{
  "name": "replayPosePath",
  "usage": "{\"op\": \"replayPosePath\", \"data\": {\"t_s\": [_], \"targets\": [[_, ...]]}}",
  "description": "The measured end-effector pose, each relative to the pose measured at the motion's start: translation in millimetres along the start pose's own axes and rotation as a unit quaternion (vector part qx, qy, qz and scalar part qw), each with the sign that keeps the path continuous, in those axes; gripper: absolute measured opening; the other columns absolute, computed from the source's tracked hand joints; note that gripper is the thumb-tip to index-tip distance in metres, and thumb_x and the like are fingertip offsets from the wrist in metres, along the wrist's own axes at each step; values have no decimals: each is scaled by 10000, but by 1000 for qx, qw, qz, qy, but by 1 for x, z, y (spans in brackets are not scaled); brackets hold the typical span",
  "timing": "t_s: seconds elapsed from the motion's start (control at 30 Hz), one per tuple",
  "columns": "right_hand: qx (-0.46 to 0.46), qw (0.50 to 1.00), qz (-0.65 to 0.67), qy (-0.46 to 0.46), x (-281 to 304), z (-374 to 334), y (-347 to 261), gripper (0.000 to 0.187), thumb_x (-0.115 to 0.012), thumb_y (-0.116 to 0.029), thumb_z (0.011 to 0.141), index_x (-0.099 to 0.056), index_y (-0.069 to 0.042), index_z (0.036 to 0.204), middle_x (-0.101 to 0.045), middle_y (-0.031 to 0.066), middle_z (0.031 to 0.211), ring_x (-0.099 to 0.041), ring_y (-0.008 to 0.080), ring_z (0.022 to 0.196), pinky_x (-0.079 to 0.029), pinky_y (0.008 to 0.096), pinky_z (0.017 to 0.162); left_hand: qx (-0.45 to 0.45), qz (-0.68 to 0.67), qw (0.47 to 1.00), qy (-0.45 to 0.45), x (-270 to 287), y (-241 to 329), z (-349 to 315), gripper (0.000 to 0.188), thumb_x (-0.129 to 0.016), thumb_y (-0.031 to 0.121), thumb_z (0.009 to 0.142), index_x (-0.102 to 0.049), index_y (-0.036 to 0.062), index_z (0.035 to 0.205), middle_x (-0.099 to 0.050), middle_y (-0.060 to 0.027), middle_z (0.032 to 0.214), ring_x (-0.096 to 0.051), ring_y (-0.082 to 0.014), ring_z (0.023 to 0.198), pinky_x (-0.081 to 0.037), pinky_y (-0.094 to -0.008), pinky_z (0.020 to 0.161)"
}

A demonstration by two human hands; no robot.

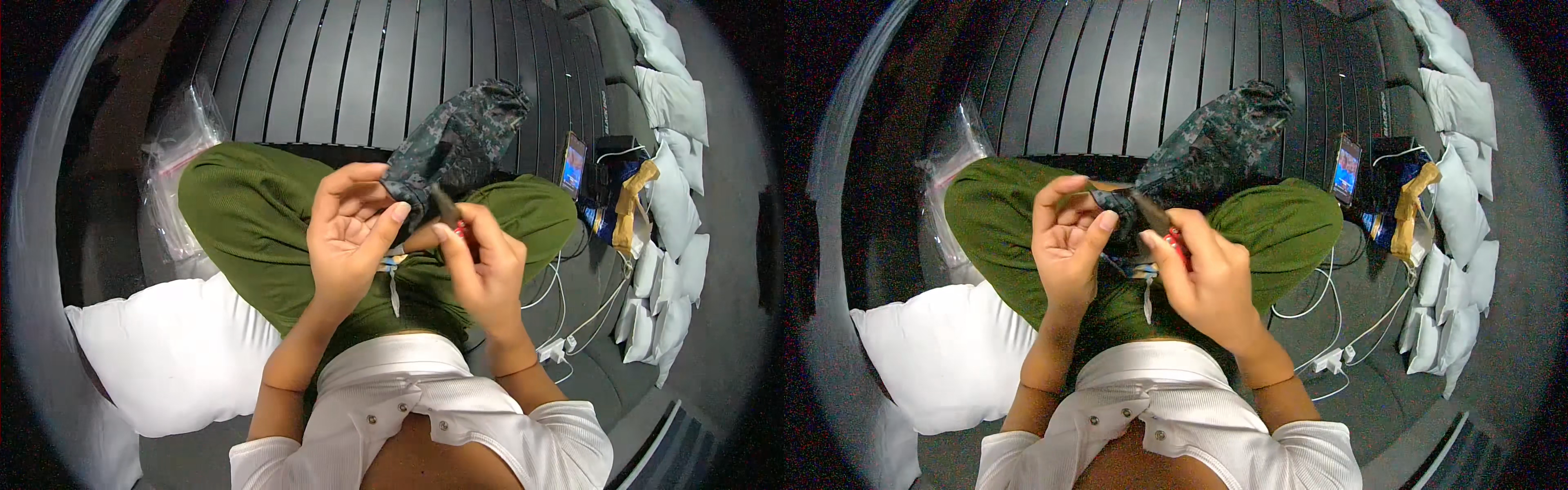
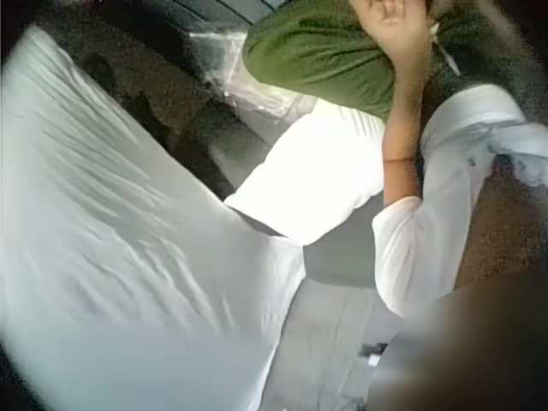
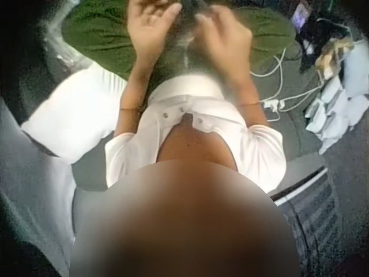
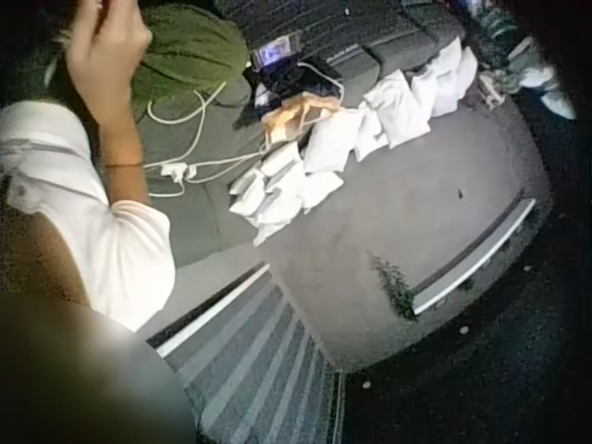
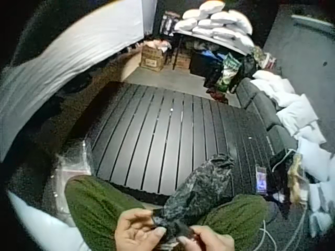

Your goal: Folding and using pliers to adjust fabric bags and sleeves.

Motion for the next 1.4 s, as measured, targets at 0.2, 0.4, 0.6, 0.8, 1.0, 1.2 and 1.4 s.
{"op": "replayPosePath", "data": {"t_s": [0.2, 0.4, 0.6, 0.8, 1.0, 1.2, 1.4], "targets": [[-39, 997, 57, 33, 17, -1, 4, 169, -597, -55, 759, -530, 34, 887, -441, -33, 615, -358, 26, 549, -285, 154, 490, 75, -55, 995, -20, 1, -6, 0, 194, -529, -47, 792, -516, -45, 985, -552, -71, 952, -524, -100, 883, -402, -222, 812], [11, 1000, -1, -5, 5, -8, -6, 230, -648, -62, 704, -536, 16, 889, -454, -10, 570, -380, 41, 486, -314, 173, 450, 101, -89, 991, -18, -2, -9, -1, 221, -536, -68, 775, -508, -41, 993, -547, -73, 946, -525, -107, 881, -411, -228, 804], [23, 999, -38, -18, 2, -5, -8, 247, -662, -105, 709, -526, 10, 880, -513, 73, 570, -475, 142, 424, -376, 245, 401, 62, -47, 997, -19, -6, -2, 0, 367, -538, -114, 748, -432, -21, 1088, -537, -90, 956, -530, -119, 893, -436, -241, 810], [13, 1000, -16, -9, 3, -1, -10, 243, -657, -119, 720, -522, 7, 878, -520, 86, 579, -486, 159, 431, -387, 251, 414, 34, -40, 998, -22, -14, 3, -3, 442, -527, -127, 747, -372, -4, 1142, -534, -105, 949, -540, -131, 889, -446, -250, 810], [-12, 999, -1, -53, 5, 2, -5, 248, -657, -121, 719, -522, 0, 888, -523, 80, 581, -490, 137, 446, -385, 248, 422, 4, -29, 999, -28, -8, 3, -2, 413, -518, -112, 760, -375, -2, 1132, -530, -106, 972, -534, -133, 909, -434, -249, 814], [74, 993, -43, -84, 22, 11, -1, 313, -668, -150, 703, -519, -6, 937, -526, 93, 614, -512, 172, 478, -401, 261, 454, 116, -43, 992, -23, -1, -7, -1, 282, -526, -50, 785, -464, -36, 1060, -528, -92, 989, -529, -135, 924, -422, -250, 825], [5, 997, -32, -72, 19, -4, 5, 281, -625, -146, 715, -493, 12, 906, -458, 33, 583, -421, 80, 491, -326, 205, 458, 177, -62, 982, -10, -5, -10, -2, 262, -544, -33, 781, -507, -53, 1040, -533, -96, 1003, -566, -145, 878, -457, -245, 781]]}}
Point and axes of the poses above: each hand's wrist, its own z-axis towards the middle knuckle, its own x-axis out of the back of the hand, y = z × x, the point moved 9 cm from there along z, towards the middle knuckle
